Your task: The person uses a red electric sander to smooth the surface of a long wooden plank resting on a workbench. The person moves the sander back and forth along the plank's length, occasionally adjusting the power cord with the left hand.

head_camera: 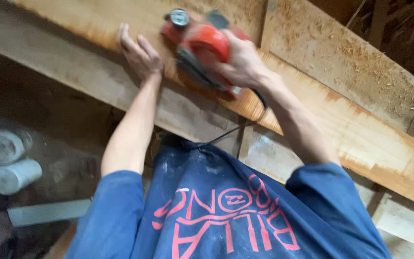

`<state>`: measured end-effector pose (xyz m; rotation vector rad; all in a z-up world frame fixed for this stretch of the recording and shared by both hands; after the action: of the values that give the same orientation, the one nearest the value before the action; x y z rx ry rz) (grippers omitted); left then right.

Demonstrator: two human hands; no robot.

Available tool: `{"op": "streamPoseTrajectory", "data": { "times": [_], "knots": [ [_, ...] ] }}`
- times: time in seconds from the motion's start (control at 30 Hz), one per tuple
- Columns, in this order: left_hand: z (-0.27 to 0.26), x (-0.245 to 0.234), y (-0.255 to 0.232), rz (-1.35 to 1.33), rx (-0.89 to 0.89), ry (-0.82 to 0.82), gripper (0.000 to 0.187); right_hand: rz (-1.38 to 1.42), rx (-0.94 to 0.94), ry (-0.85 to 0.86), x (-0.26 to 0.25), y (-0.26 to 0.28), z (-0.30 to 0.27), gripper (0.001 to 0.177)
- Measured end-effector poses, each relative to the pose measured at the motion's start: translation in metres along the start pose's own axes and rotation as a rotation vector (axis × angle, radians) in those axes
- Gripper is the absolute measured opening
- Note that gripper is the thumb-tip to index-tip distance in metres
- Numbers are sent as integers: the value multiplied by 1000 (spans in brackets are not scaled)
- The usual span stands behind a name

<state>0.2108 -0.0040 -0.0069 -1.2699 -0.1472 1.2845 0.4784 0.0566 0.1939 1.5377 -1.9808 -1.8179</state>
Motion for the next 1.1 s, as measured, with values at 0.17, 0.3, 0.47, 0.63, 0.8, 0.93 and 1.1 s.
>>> {"op": "streamPoseTrajectory", "data": {
  "times": [0.17, 0.3, 0.47, 0.63, 0.8, 0.93, 1.1],
  "knots": [
    [1, 4, -4, 56, 13, 15, 37, -185, -99, -94, -32, -36, -139, 52],
    [0, 1, -14, 73, -6, 60, 35, -141, 87, -139, -41, -69, -198, 55],
    [-2, -4, -18, 16, -7, 42, 36, -64, 104, -100, -28, -63, -173, 51],
    [-4, -5, -20, -140, -83, -22, 40, -146, -161, -177, -3, -31, -87, 46],
    [-4, -4, -15, -275, -137, -60, 45, -137, -333, -203, 21, -7, 26, 50],
    [-8, -2, -9, -233, -104, -110, 43, -70, -420, -243, 44, 7, 101, 46],
    [-1, -10, -12, -41, -71, -121, 45, -260, -870, -524, 56, -8, 127, 50]
  ]
}}
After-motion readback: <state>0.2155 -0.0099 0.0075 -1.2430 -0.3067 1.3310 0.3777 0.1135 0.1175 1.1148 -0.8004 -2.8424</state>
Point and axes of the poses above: each hand's wrist, its own z-axis towards the middle knuckle, its own x-axis out of the palm, y = z × x, the point moved 1 cm from there along z, towards the middle knuckle, and after that the axes turned 4 degrees about -x, right-handed, at the moved point
